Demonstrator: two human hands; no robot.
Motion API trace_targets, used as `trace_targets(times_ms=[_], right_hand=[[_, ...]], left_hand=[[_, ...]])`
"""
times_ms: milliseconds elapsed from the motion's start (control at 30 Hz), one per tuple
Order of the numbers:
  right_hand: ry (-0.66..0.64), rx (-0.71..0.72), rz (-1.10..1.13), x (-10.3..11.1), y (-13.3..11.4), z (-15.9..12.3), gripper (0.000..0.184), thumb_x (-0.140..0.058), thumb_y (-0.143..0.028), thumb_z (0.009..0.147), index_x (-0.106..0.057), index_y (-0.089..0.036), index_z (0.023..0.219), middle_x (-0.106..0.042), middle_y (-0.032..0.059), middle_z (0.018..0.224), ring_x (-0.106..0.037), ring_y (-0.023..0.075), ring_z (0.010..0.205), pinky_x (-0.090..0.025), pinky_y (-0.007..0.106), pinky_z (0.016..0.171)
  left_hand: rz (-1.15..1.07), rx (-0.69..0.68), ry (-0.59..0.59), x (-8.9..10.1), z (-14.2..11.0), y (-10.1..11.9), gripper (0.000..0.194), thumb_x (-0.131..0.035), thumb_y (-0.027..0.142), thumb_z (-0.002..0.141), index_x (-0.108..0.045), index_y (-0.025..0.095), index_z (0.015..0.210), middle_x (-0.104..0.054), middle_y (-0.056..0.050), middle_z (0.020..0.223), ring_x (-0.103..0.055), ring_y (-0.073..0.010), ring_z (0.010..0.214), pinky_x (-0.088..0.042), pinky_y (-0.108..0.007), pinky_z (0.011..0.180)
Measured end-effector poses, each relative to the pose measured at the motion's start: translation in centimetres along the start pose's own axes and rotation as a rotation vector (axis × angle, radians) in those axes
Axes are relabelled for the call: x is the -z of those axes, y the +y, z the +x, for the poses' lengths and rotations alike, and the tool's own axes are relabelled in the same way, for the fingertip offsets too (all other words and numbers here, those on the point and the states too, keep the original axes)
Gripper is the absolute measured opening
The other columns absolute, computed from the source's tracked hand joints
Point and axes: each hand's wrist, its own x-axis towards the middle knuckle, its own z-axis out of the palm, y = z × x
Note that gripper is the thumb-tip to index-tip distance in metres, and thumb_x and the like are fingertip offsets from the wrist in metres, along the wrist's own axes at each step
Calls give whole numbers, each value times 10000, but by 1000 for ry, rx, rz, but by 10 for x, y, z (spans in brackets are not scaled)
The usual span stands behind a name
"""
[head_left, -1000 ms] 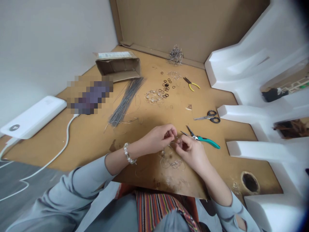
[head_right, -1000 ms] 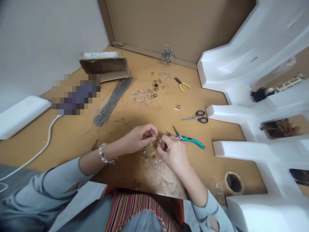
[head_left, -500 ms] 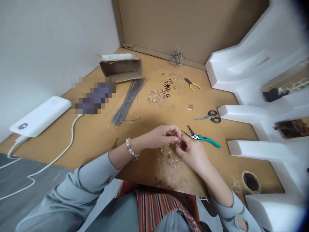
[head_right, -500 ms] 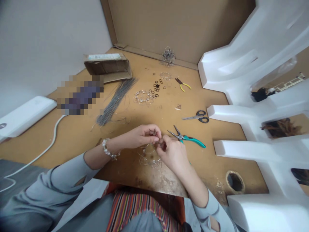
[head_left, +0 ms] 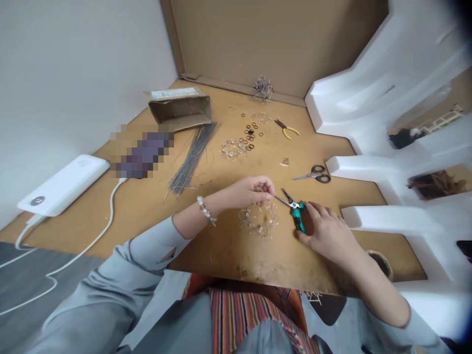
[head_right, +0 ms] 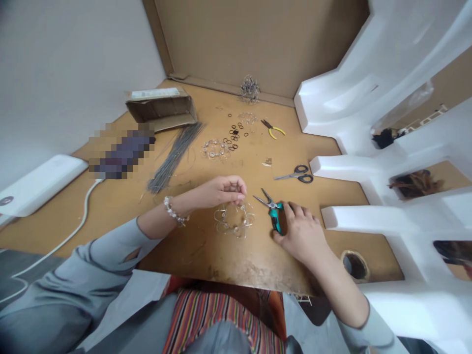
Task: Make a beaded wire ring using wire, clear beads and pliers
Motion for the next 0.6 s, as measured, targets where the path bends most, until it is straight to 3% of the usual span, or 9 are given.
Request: trace_targets(times_ms=[200, 333, 600], right_hand=[[0, -22, -145, 6, -17, -3, 505, -534, -312, 737, -513, -126, 1206, -618, 162, 1026, -563, 305, 904, -423, 354, 659], [-4, -22, -127, 12, -10, -6, 478, -533, -375, 740, -534, -145, 1160, -618, 124, 949, -581, 260, 797, -389, 312, 593], [70, 8, -59, 54, -7, -23, 323, -560, -303, 720, -557, -203, 1028, -617, 69, 881, -567, 208, 722, -320, 285, 536]], left_hand=[[58, -9, 13, 0, 3, -3, 36, -524, 140, 795, -504, 137, 825, -564, 27, 660, -529, -64, 602, -426, -214, 611], [140, -75, 19, 2, 4, -9, 53, -535, 112, 778, -508, 137, 815, -570, 27, 660, -521, -57, 583, -413, -198, 585], [198, -113, 50, 4, 8, -13, 57, -547, 97, 748, -517, 136, 777, -577, 22, 638, -532, -73, 597, -406, -198, 577]])
